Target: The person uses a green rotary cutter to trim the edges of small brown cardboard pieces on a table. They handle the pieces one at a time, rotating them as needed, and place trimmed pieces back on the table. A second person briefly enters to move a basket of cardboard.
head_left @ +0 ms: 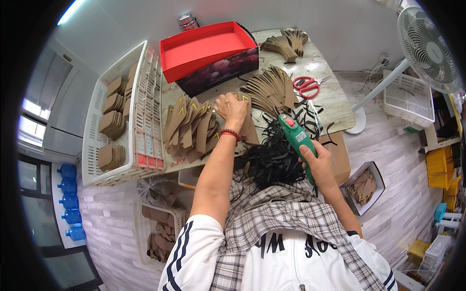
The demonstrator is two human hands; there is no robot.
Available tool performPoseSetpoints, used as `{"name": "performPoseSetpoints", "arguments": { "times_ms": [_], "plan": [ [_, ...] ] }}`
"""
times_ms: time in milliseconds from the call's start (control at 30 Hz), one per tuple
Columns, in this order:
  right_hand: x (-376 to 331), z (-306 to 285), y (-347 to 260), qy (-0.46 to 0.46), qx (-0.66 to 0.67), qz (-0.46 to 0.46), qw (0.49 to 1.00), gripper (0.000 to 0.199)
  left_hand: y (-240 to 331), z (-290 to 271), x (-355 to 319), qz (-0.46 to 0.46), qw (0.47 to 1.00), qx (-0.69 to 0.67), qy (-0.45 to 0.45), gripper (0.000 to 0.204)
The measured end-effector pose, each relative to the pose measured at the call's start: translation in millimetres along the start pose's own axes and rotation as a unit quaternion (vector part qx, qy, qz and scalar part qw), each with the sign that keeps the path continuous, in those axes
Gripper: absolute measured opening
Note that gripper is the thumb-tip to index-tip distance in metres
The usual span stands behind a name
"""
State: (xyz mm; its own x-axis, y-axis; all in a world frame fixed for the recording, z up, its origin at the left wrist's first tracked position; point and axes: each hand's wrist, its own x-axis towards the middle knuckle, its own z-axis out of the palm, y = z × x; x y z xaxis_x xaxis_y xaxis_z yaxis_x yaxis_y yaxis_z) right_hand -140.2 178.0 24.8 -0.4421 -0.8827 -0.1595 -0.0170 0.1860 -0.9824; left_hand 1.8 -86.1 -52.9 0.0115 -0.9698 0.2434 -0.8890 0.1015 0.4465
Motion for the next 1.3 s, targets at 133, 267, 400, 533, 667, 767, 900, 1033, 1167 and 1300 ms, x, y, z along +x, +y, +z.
{"name": "performPoseSetpoints", "arguments": {
  "times_ms": [133, 267, 400, 533, 667, 767, 900, 1033, 1167, 1300],
  "plan": [
    [1.2, 0.3, 0.8, 0.003, -0.002, 0.001, 1.000, 0.035, 3.1, -8.8, -10.2, -0.028, 0.985, -0.171, 0.019, 0.026],
    [1.5, 7.3, -1.9, -0.006, -0.005, -0.014, 1.000, 0.034, -7.9, -16.3, -17.9, -0.081, 0.822, -0.563, -0.011, 0.009],
    [5.9, 13.9, 5.1, -0.003, -0.002, -0.044, 0.999, 0.034, 17.7, -64.3, -46.6, -0.168, 0.616, -0.764, -0.095, 0.010],
    [3.8, 18.3, 4.5, -0.001, -0.003, -0.054, 0.999, 0.034, 27.7, -77.0, -64.7, -0.175, 0.577, -0.790, -0.106, 0.011],
    [0.3, 16.3, 3.2, -0.003, -0.001, -0.049, 0.999, 0.034, 36.4, -81.6, -74.2, -0.170, 0.569, -0.796, -0.119, 0.010],
    [-3.3, 15.4, -2.3, 0.002, 0.003, -0.047, 0.999, 0.034, 41.0, -79.2, -81.7, -0.171, 0.570, -0.795, -0.117, 0.010],
    [-3.6, 14.0, -3.7, 0.010, 0.003, -0.051, 0.999, 0.034, 42.4, -74.9, -86.1, -0.175, 0.576, -0.790, -0.121, 0.009],
    [-3.8, 11.4, -3.6, 0.009, -0.001, -0.052, 0.999, 0.034, 45.9, -76.6, -91.6, -0.171, 0.577, -0.789, -0.123, 0.008],
    [-2.2, 10.7, -2.6, 0.014, 0.004, -0.051, 0.999, 0.035, 43.9, -69.2, -94.6, -0.177, 0.597, -0.770, -0.137, 0.006],
    [-3.0, 10.7, -8.3, 0.016, 0.014, -0.049, 0.999, 0.036, 42.1, -66.7, -98.9, -0.168, 0.615, -0.756, -0.148, 0.006]
  ]
}}
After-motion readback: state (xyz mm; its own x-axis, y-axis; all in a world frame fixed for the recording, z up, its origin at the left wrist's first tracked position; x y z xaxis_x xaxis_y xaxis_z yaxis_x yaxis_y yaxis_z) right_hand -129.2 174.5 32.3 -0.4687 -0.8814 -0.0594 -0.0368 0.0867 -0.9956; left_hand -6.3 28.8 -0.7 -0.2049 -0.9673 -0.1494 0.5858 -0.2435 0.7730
